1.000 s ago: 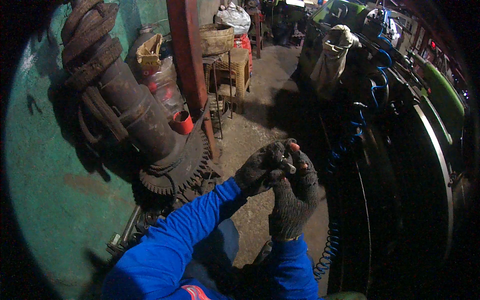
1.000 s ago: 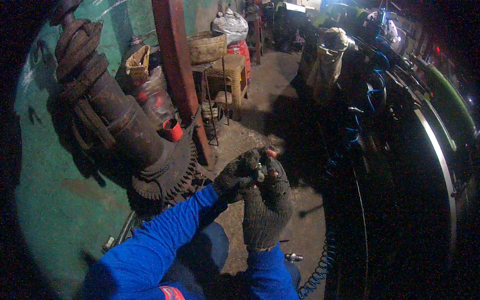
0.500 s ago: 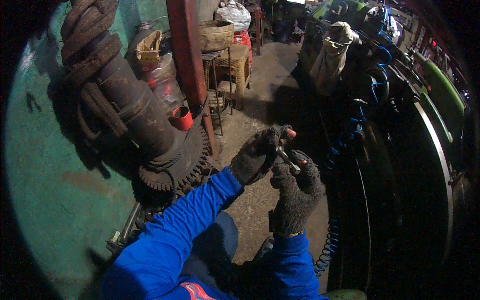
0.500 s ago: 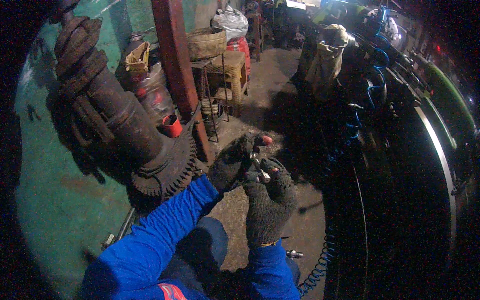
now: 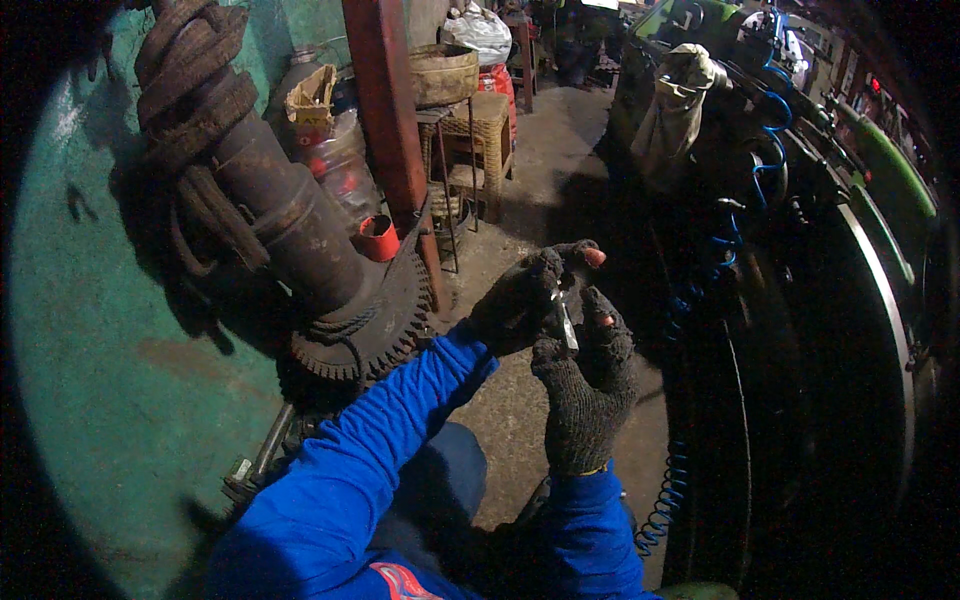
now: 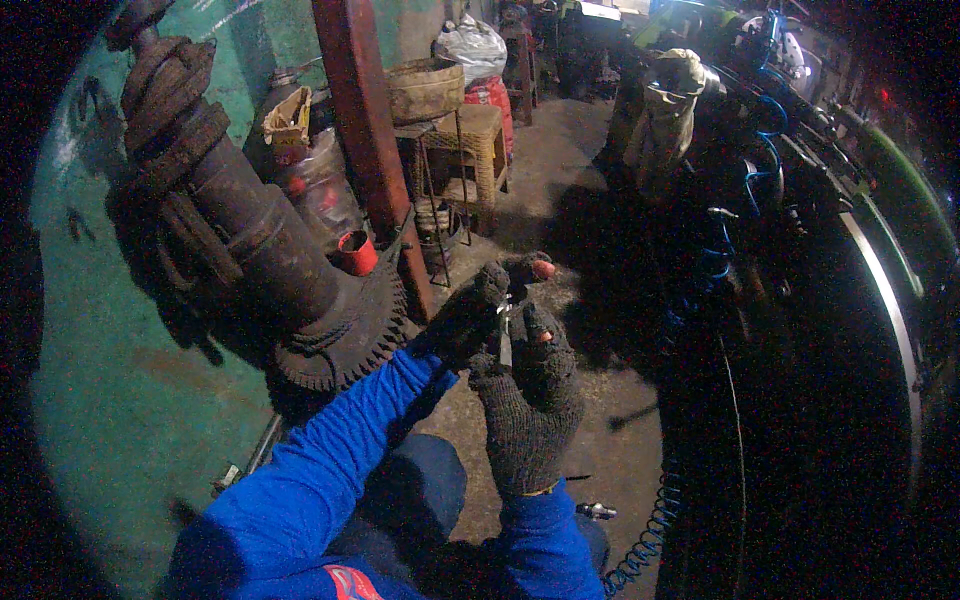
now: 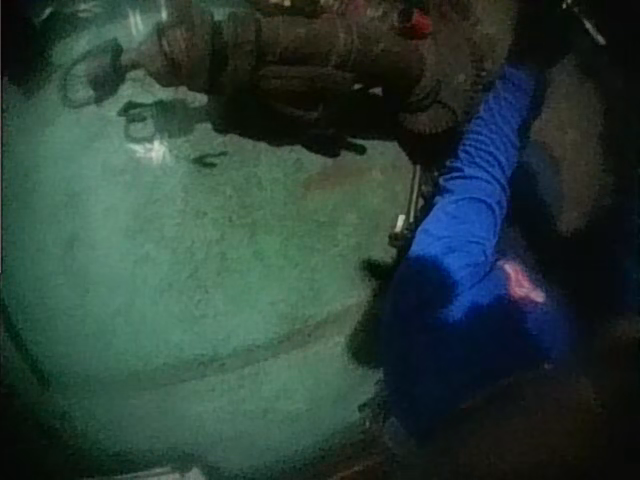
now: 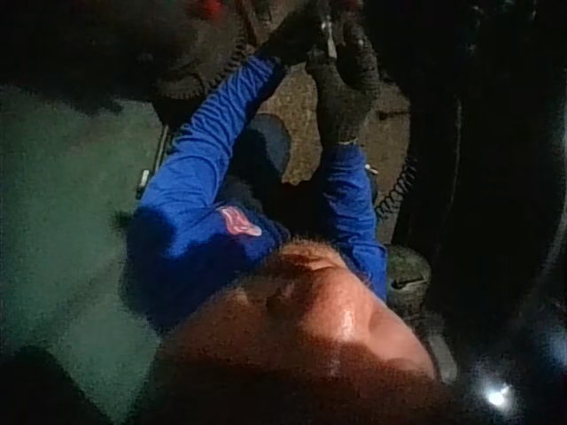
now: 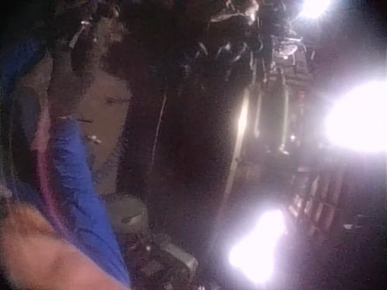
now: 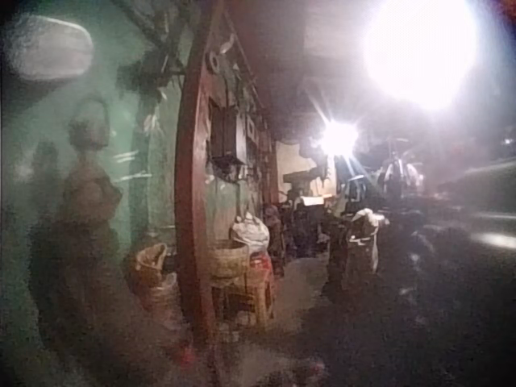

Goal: The person handles a small metal component and a hammer, then moves to a green metal lathe. They insert the component into the lathe chuck and tighten it with a chuck key. The person then positions a cutting tool and begins machining the component.

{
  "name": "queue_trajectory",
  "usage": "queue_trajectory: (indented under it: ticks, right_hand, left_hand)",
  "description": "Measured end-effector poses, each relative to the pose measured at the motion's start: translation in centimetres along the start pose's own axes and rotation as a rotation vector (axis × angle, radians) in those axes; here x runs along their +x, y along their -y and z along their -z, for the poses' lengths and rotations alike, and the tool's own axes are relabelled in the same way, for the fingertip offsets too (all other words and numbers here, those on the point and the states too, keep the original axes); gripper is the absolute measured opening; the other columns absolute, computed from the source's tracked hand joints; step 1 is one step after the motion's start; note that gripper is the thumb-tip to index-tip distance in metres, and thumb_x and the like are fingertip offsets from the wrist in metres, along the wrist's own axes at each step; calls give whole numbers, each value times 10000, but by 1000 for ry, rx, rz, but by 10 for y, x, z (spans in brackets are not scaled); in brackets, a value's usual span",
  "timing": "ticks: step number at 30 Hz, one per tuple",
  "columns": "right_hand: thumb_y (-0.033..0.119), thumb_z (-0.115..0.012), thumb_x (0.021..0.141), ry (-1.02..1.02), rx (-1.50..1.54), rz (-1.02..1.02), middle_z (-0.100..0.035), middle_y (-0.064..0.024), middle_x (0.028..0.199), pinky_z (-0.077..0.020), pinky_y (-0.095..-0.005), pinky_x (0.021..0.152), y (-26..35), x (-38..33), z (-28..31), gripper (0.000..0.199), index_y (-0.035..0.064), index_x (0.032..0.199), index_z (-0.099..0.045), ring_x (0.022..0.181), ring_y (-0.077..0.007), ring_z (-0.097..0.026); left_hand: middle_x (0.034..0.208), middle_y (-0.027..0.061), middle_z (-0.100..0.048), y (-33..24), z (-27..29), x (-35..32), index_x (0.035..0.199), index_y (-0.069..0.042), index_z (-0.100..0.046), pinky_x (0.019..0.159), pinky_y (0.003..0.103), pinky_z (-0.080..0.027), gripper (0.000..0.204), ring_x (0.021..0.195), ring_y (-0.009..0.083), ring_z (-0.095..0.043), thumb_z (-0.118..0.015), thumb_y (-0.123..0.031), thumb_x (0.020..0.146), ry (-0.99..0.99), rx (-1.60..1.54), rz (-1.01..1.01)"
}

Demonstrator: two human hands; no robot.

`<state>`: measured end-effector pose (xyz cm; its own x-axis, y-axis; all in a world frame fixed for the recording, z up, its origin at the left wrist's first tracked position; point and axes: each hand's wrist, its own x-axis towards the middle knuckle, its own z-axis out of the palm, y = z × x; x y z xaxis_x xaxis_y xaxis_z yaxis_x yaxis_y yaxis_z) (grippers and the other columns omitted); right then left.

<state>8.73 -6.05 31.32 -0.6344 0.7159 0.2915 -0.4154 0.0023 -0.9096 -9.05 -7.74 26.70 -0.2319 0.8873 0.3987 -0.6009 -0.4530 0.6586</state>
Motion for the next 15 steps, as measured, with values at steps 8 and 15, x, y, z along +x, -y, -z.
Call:
queue_trajectory:
  ticks: [8, 15]
  right_hand:
    - [-18, -797, 923, -7, 40, -32, -685, -127, 1372, -595, -333, 904, -1, 4, 1, 605, 2, 1495, -599, 1138, -197, -675]
    - [17, -811, 898, -42, 84, 21, -710, -101, 1315, -599, -298, 822, -8, 5, 2, 630, 18, 1492, -601, 1060, -170, -693]
  left_hand:
    - [1338, 214, -680, 7, -1, -3, 1599, -24, -421, 955, 488, -632, 785, 1178, 390, -724, -728, -461, 1024, 24, -43, -3]
    - [1500, 147, -603, 26, 16, -2, 1621, -54, -413, 878, 429, -660, 757, 1149, 300, -732, -731, -410, 1034, 5, -164, 33]
